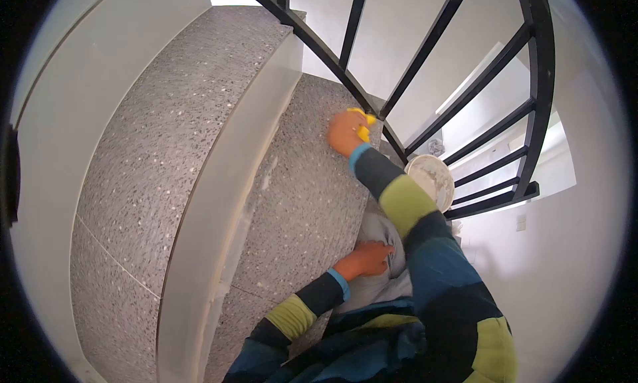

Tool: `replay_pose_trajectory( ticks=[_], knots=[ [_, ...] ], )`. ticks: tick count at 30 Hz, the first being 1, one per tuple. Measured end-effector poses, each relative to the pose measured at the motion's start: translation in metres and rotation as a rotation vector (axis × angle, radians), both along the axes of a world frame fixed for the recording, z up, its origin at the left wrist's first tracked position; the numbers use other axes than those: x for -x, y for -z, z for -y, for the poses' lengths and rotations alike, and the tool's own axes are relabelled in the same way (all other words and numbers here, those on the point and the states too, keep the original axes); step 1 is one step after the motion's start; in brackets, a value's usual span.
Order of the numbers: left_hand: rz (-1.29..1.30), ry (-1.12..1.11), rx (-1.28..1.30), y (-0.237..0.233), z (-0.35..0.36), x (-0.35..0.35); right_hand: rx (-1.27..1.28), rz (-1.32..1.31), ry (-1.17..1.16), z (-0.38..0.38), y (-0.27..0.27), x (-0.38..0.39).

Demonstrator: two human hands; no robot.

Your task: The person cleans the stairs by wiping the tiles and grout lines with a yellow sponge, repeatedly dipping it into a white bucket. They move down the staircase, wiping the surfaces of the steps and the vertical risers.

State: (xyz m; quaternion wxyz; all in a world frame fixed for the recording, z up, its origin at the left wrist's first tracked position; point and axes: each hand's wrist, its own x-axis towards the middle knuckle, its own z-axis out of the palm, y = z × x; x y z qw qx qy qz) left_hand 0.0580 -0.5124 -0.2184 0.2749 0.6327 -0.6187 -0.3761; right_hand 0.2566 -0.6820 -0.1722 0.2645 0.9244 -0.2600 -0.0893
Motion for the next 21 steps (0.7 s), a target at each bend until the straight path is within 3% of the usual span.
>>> replay_pose_trajectory(
  ticks=[2,5,6,7,9,11,13,14,16,17,19,20,21],
  knots=[
    [-0.019,0.010,-0.036,0.000,-0.001,-0.001,-0.262,0.037,-0.136,0.004,-0.022,0.030],
    [0.017,0.022,-0.038,0.008,0.004,0.003,-0.116,0.168,-0.184,-0.019,-0.052,0.043],
    [0.017,0.033,-0.037,0.004,0.003,0.003,-0.022,0.404,-0.403,-0.022,-0.046,0.052],
    [-0.009,0.031,-0.056,-0.003,0.001,-0.001,-0.019,0.407,-0.388,-0.013,-0.039,0.053],
    [-0.029,0.044,-0.071,-0.009,-0.002,-0.003,-0.205,0.423,-0.844,0.009,-0.030,0.053],
    [0.010,0.056,-0.089,-0.007,0.001,-0.004,-0.291,0.424,-0.773,0.029,-0.031,0.071],
    [-0.001,0.042,-0.068,-0.008,-0.001,-0.004,-0.306,0.263,-0.428,0.037,-0.039,0.095],
    [-0.007,0.033,-0.063,-0.008,-0.002,-0.003,-0.296,0.249,-0.431,0.043,-0.048,0.104],
    [0.009,0.044,-0.079,-0.008,-0.001,-0.004,-0.401,0.014,0.117,0.043,-0.090,0.116],
    [0.028,0.057,-0.112,-0.007,0.000,-0.003,-0.389,0.002,0.112,0.060,-0.088,0.118],
    [0.005,0.053,-0.112,-0.008,-0.002,-0.002,-0.447,0.763,0.089,0.110,-0.068,0.119],
    [0.004,0.054,-0.123,-0.009,-0.002,-0.003,-0.439,0.756,0.081,0.130,-0.061,0.111],
    [0.001,0.047,-0.116,-0.010,-0.002,-0.004,-0.809,0.980,0.114,0.149,-0.053,0.098]
  ],
)
